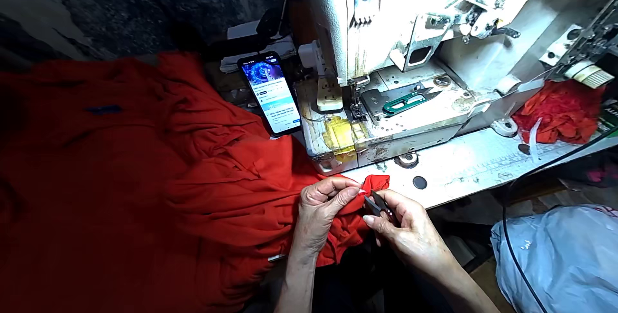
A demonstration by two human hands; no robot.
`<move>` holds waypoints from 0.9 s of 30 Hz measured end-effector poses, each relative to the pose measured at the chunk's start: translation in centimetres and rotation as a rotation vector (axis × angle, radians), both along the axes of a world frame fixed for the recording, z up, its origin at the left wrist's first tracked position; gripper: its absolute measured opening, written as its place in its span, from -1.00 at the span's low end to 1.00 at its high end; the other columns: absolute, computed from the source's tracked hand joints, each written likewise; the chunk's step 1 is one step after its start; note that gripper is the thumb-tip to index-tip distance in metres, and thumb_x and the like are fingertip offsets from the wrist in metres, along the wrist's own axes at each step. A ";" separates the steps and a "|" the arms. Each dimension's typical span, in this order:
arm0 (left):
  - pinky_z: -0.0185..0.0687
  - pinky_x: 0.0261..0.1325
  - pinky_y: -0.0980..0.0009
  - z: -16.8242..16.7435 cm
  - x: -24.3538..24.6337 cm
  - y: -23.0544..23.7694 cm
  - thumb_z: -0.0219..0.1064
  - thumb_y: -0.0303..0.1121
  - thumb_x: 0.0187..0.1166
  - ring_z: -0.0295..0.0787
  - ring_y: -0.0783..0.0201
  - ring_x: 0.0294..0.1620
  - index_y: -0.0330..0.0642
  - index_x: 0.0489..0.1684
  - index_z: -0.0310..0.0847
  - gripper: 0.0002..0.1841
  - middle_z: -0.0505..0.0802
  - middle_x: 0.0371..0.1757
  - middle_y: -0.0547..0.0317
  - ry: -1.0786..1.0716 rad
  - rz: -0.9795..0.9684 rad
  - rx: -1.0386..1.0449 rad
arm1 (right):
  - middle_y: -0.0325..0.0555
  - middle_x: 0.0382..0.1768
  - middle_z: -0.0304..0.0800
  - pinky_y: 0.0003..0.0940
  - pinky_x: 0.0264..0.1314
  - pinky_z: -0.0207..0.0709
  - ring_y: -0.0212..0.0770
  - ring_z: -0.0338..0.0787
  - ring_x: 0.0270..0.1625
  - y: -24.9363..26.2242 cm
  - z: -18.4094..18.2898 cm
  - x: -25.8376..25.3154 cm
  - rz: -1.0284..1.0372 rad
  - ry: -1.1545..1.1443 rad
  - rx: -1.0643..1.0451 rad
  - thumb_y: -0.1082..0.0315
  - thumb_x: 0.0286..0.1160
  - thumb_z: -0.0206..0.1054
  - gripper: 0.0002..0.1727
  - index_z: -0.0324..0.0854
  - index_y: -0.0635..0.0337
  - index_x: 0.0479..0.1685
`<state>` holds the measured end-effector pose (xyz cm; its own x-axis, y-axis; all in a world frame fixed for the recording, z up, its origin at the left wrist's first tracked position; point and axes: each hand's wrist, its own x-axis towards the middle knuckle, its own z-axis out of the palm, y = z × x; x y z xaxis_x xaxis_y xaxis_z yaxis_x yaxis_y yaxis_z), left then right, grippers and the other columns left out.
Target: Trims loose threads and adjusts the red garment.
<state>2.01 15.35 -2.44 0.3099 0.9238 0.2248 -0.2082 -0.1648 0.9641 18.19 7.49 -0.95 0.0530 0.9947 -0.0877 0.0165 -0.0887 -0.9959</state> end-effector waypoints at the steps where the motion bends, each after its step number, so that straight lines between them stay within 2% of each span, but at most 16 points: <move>1: 0.76 -0.17 0.58 0.0 -0.1 0.0 0.46 -0.57 0.44 0.82 0.45 -0.34 -0.25 -0.20 0.89 -0.89 0.92 -0.31 0.15 -0.001 -0.008 0.001 | -0.33 -0.64 0.59 -0.67 -0.69 0.34 -0.53 0.50 -0.71 0.0 0.0 0.0 0.000 -0.005 -0.007 0.34 0.53 0.39 -0.91 0.66 0.13 -0.12; 5: 0.82 -0.05 0.49 0.1 -0.3 -0.1 0.51 -0.64 0.25 0.91 0.34 -0.20 -0.28 0.05 0.82 -0.65 0.95 -0.23 0.06 0.038 -0.051 -0.023 | -0.30 -0.64 0.63 -0.66 -0.69 0.33 -0.52 0.50 -0.72 0.1 0.2 0.0 -0.001 -0.013 -0.047 0.36 0.54 0.39 -0.89 0.66 0.14 -0.07; 9: 0.82 -0.10 0.52 0.3 -0.3 -0.1 0.47 -0.66 0.32 0.91 0.39 -0.23 -0.31 0.09 0.81 -0.66 0.96 -0.25 0.07 0.035 -0.023 -0.060 | -0.32 -0.63 0.63 -0.66 -0.64 0.37 -0.52 0.53 -0.69 0.4 -0.2 -0.3 -0.022 -0.014 0.011 0.36 0.54 0.39 -0.91 0.67 0.14 -0.11; 12: 0.82 -0.14 0.54 0.5 -0.5 -0.1 0.42 -0.68 0.35 0.90 0.42 -0.28 -0.31 0.13 0.79 -0.65 0.96 -0.28 0.07 -0.051 -0.018 -0.145 | -0.29 -0.55 0.69 -0.67 -0.58 0.46 -0.53 0.57 -0.63 0.4 -1.8 -0.8 -0.030 0.165 0.191 0.41 0.53 0.39 -0.91 0.69 0.22 -0.11; 14: 0.81 -0.15 0.54 0.6 -0.6 0.0 0.42 -0.68 0.35 0.90 0.42 -0.29 -0.29 0.15 0.79 -0.63 0.96 -0.28 0.08 -0.080 -0.019 -0.165 | -0.25 -0.55 0.69 -0.66 -0.61 0.46 -0.52 0.57 -0.65 0.3 -2.1 -1.0 -0.049 0.284 0.224 0.41 0.52 0.40 -0.91 0.69 0.21 -0.13; 16: 0.81 -0.14 0.54 0.5 -0.7 -0.1 0.42 -0.69 0.36 0.90 0.41 -0.29 -0.29 0.15 0.79 -0.63 0.95 -0.28 0.06 -0.077 -0.023 -0.163 | -0.24 -0.56 0.68 -0.64 -0.64 0.44 -0.50 0.54 -0.68 0.3 -2.1 -0.8 -0.054 0.235 0.219 0.35 0.56 0.40 -0.90 0.69 0.18 -0.12; 20: 0.81 -0.12 0.54 0.6 -0.5 0.0 0.42 -0.67 0.38 0.90 0.41 -0.27 -0.29 0.16 0.79 -0.64 0.96 -0.26 0.07 -0.068 -0.032 -0.147 | -0.30 -0.56 0.68 -0.65 -0.63 0.42 -0.52 0.54 -0.66 0.1 -1.8 -0.5 -0.051 0.080 0.232 0.31 0.73 0.21 -0.83 0.66 0.18 -0.09; 27: 0.80 -0.12 0.55 0.5 -0.5 0.0 0.40 -0.66 0.38 0.90 0.43 -0.27 -0.29 0.15 0.79 -0.65 0.96 -0.27 0.09 -0.046 -0.036 -0.118 | -0.29 -0.53 0.69 -0.62 -0.57 0.48 -0.49 0.58 -0.61 0.0 -1.7 -0.7 -0.091 0.003 0.254 0.34 0.66 0.26 -0.83 0.72 0.21 -0.03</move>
<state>1.48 15.32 -1.96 0.3355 0.9331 0.1295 -0.2565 -0.0418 0.9656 17.45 7.53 -2.68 0.1431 0.9761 0.1635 0.0172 0.1628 -0.9865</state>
